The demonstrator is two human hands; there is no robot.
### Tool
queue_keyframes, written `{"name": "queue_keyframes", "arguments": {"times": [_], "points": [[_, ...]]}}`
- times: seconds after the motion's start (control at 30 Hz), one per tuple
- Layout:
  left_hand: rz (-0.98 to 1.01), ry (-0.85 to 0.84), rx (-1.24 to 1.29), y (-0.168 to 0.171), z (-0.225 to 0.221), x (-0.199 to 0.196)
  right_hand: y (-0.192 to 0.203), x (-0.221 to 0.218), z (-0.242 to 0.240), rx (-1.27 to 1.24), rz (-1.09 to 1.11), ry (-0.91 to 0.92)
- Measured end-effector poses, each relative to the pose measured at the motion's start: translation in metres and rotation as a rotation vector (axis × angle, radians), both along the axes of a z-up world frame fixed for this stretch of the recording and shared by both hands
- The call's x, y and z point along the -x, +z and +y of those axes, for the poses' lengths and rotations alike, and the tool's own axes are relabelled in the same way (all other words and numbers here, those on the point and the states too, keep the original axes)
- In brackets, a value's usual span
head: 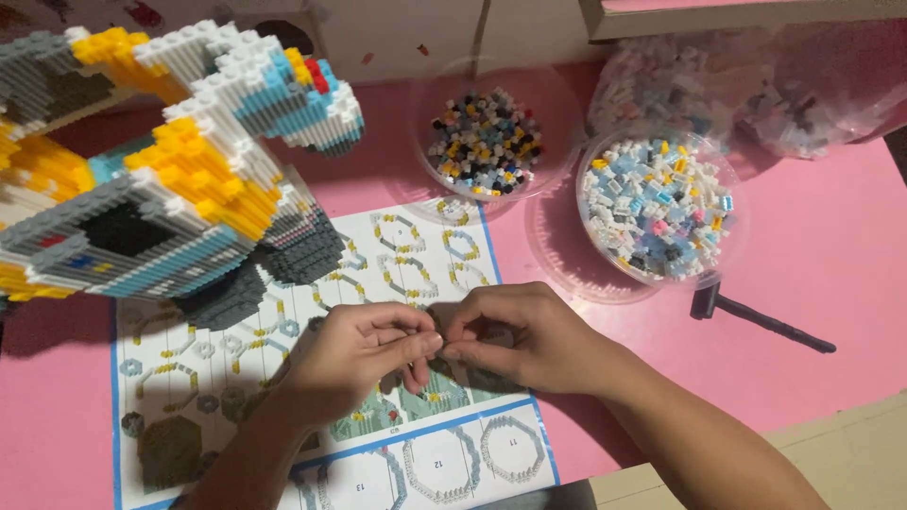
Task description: Assembling a complex structure using small interlocking plastic blocks following a manual.
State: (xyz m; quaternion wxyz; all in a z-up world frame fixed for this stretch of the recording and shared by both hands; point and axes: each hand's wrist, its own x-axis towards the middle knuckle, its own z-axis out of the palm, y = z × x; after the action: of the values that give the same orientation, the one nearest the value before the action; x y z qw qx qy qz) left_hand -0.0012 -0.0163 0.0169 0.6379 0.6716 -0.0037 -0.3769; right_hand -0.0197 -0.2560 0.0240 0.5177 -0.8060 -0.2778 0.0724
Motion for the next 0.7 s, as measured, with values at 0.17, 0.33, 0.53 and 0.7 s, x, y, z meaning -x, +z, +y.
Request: {"name": "queue_keyframes", "arguments": {"times": [0.17,0.33,0.53,0.7], "points": [[-0.021,0.035,-0.04,-0.012,0.0,0.001,0.002,-0.002,0.003,-0.089,-0.109,0.05],[-0.019,0.064,-0.02,-0.011,0.0,0.0,0.004,-0.002,0.006,-0.119,-0.12,0.04],[-0.175,-0.011,0.18,-0.038,0.004,0.002,0.005,-0.003,0.013,-0.145,-0.101,-0.081],[-0.157,-0.034,0.257,-0.015,0.009,0.001,0.011,-0.004,0.017,-0.088,-0.115,-0.111]]}}
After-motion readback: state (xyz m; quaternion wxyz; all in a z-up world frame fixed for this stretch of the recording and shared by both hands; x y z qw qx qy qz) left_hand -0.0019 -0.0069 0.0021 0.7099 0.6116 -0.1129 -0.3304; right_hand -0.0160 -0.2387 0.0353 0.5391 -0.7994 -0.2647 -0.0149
